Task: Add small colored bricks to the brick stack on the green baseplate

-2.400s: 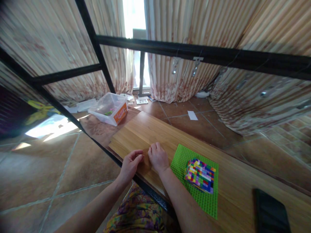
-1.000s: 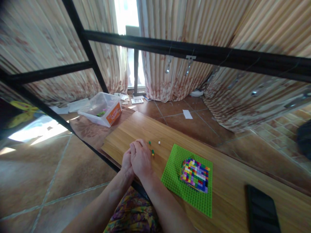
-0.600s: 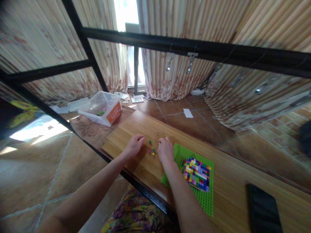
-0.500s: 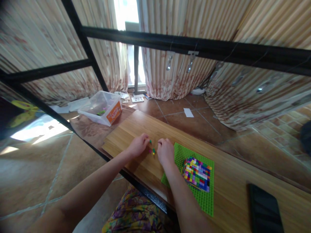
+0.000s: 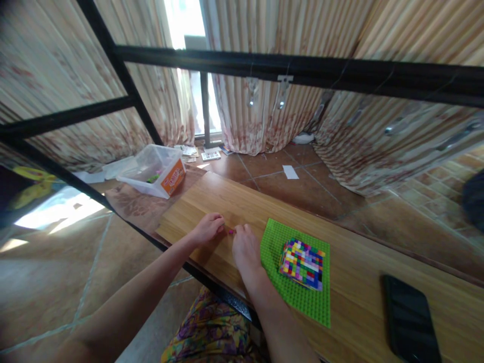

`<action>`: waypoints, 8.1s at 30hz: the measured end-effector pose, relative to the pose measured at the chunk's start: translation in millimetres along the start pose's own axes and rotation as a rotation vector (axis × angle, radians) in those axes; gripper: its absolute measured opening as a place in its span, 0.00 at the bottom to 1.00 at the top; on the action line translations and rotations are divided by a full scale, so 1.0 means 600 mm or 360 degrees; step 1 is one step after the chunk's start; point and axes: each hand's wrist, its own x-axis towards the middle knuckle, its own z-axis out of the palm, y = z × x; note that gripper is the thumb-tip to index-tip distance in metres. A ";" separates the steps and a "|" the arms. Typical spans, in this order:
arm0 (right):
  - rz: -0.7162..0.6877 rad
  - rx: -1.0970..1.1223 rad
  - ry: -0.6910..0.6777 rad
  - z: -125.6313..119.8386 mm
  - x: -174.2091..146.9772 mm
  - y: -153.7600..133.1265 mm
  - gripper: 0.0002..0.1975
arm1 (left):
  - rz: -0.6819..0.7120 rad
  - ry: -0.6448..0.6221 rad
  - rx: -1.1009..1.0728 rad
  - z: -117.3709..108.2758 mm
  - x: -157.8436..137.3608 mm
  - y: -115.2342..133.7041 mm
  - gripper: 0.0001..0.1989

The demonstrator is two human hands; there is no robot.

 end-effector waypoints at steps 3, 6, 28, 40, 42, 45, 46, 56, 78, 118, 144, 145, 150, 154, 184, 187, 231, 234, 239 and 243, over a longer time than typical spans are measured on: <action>0.0082 0.0513 0.0063 -0.011 -0.004 0.001 0.09 | -0.0193 -0.0062 -0.0310 -0.011 -0.039 -0.005 0.07; 0.0173 0.1208 0.0017 -0.021 -0.015 -0.013 0.14 | -0.0295 -0.0069 -0.0639 -0.008 -0.072 -0.016 0.03; 0.0125 0.1425 0.0190 -0.051 -0.050 -0.043 0.11 | -0.0337 -0.0167 -0.1019 0.038 -0.126 -0.023 0.10; -0.0104 0.0891 0.0433 -0.010 -0.072 -0.043 0.07 | -0.0184 0.0109 -0.0706 0.052 -0.142 -0.052 0.17; -0.0169 0.0853 0.0461 -0.009 -0.077 -0.045 0.06 | -0.0207 0.0128 -0.0807 0.052 -0.143 -0.054 0.15; -0.0299 0.0835 0.0424 -0.015 -0.082 -0.052 0.07 | -0.0320 0.0158 -0.1062 0.046 -0.140 -0.051 0.10; -0.0352 0.0823 0.0393 -0.018 -0.084 -0.056 0.08 | -0.0368 0.0173 -0.1145 0.043 -0.137 -0.049 0.08; -0.0155 0.0597 0.0402 0.004 -0.025 -0.018 0.11 | -0.0537 0.0106 -0.1359 0.011 -0.126 -0.043 0.09; 0.0465 0.0691 0.0621 -0.181 -0.168 0.173 0.12 | -0.0451 -0.0246 -0.0622 0.102 -0.140 -0.074 0.10; 0.0574 0.0250 0.0965 -0.152 -0.118 0.220 0.18 | -0.0397 -0.0378 -0.0449 0.111 -0.138 -0.079 0.14; -0.0052 0.0276 0.0836 -0.160 -0.144 0.126 0.11 | -0.0389 -0.0513 -0.0398 0.109 -0.141 -0.083 0.16; -0.0147 0.0298 0.0733 -0.153 -0.149 0.107 0.11 | -0.0389 -0.0529 -0.0408 0.108 -0.142 -0.083 0.16; -0.0239 0.0293 0.0409 -0.108 -0.155 0.051 0.09 | -0.0360 -0.0634 -0.0449 0.100 -0.143 -0.085 0.17; -0.0229 0.0261 0.0378 -0.090 -0.150 0.041 0.08 | -0.0389 -0.0689 -0.0447 0.092 -0.143 -0.088 0.18; 0.0081 -0.0219 0.0771 -0.166 -0.142 0.230 0.14 | -0.0441 -0.0657 -0.0508 0.090 -0.138 -0.088 0.13; 0.0071 -0.0183 0.0774 -0.166 -0.137 0.233 0.14 | -0.0450 -0.0655 -0.0508 0.091 -0.139 -0.087 0.14; 0.0789 0.1175 0.0608 -0.143 -0.108 0.249 0.21 | -0.0464 -0.0591 -0.0463 0.100 -0.138 -0.086 0.10; 0.0739 0.1119 0.0651 -0.147 -0.104 0.247 0.21 | -0.0438 -0.0612 -0.0440 0.101 -0.139 -0.088 0.12; 0.0681 0.1136 0.0695 -0.150 -0.103 0.242 0.21 | -0.0375 -0.0652 -0.0422 0.100 -0.141 -0.093 0.13; 0.0674 0.1368 0.0650 -0.143 -0.107 0.246 0.23 | -0.0315 -0.0654 -0.0398 0.101 -0.145 -0.095 0.15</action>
